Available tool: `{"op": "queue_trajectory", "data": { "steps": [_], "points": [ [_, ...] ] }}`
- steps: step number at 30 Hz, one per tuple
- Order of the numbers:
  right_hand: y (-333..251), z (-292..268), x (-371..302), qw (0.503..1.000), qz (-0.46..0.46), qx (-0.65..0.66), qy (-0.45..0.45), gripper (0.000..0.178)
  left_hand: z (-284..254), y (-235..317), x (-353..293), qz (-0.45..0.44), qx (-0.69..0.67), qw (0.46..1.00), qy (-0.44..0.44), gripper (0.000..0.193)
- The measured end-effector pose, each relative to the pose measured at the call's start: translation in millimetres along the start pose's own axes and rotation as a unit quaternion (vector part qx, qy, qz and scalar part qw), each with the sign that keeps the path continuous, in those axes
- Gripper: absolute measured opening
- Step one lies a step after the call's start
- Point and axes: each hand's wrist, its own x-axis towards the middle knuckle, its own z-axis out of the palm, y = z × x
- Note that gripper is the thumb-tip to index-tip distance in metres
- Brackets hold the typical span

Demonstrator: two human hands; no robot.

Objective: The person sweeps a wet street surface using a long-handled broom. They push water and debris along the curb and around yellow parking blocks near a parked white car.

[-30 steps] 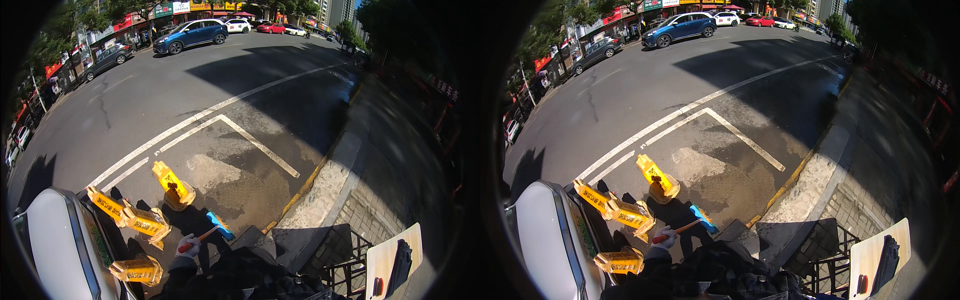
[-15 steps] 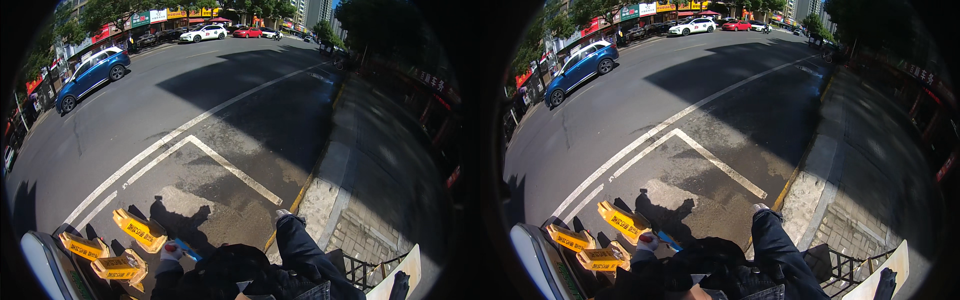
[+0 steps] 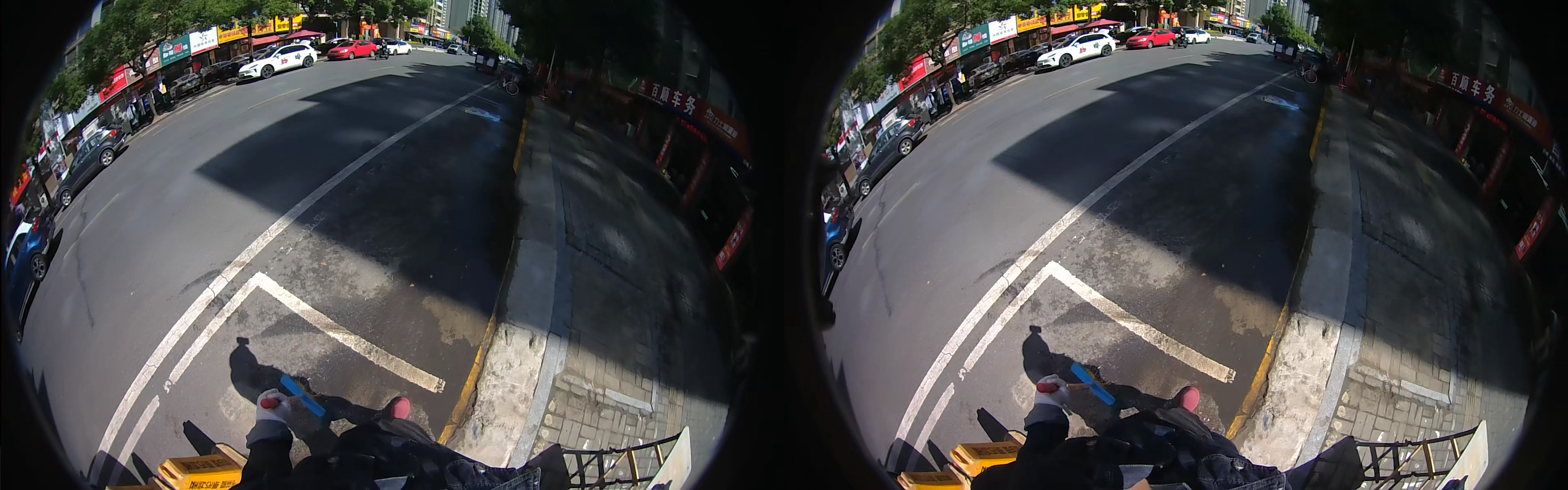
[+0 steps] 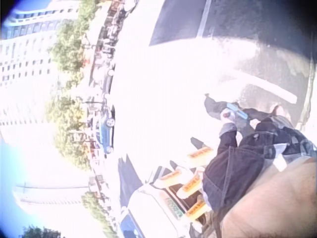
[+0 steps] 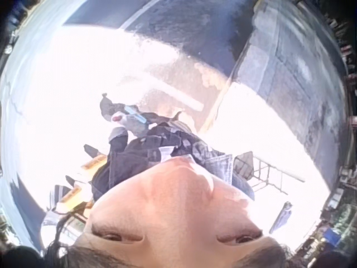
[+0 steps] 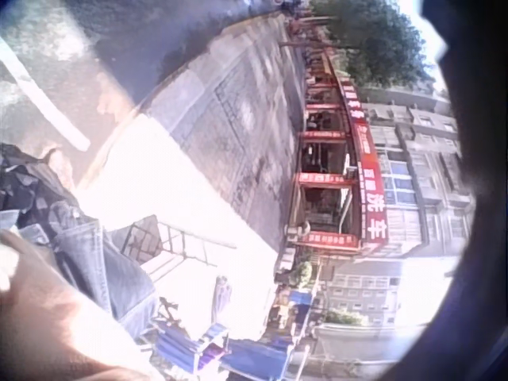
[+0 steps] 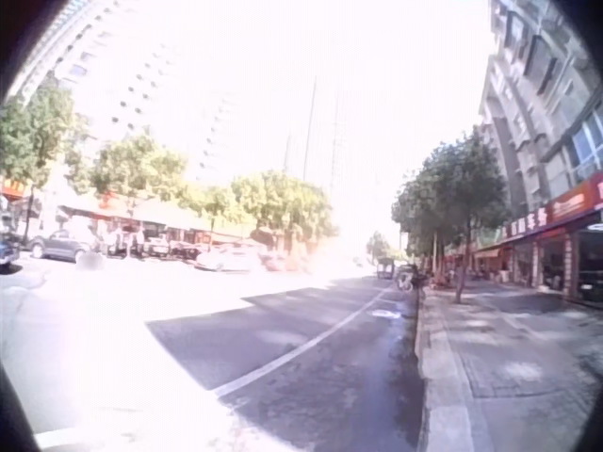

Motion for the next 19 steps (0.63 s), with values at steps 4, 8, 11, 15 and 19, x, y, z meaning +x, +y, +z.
{"op": "queue_trajectory", "data": {
  "steps": [4,8,11,15,19],
  "points": [
    [-137,24,53,0.998,-0.045,-0.027,-0.017,0.028,61,-21,80,-0.065,-0.080,0.993,0.048,0.029],
    [-352,49,111,0.968,-0.203,-0.147,0.011,0.027,127,-37,151,-0.106,-0.093,0.990,0.007,0.028],
    [-605,76,164,0.881,-0.402,-0.238,0.076,0.027,167,-52,222,-0.032,0.095,0.993,-0.066,0.022],
    [-789,150,-77,0.887,-0.449,0.065,-0.084,0.025,227,-75,312,0.019,0.184,0.983,-0.015,0.019],
    [-906,154,-10,0.899,-0.427,0.061,-0.073,0.027,305,-127,465,-0.094,0.108,0.990,-0.010,0.011]
  ]
}}
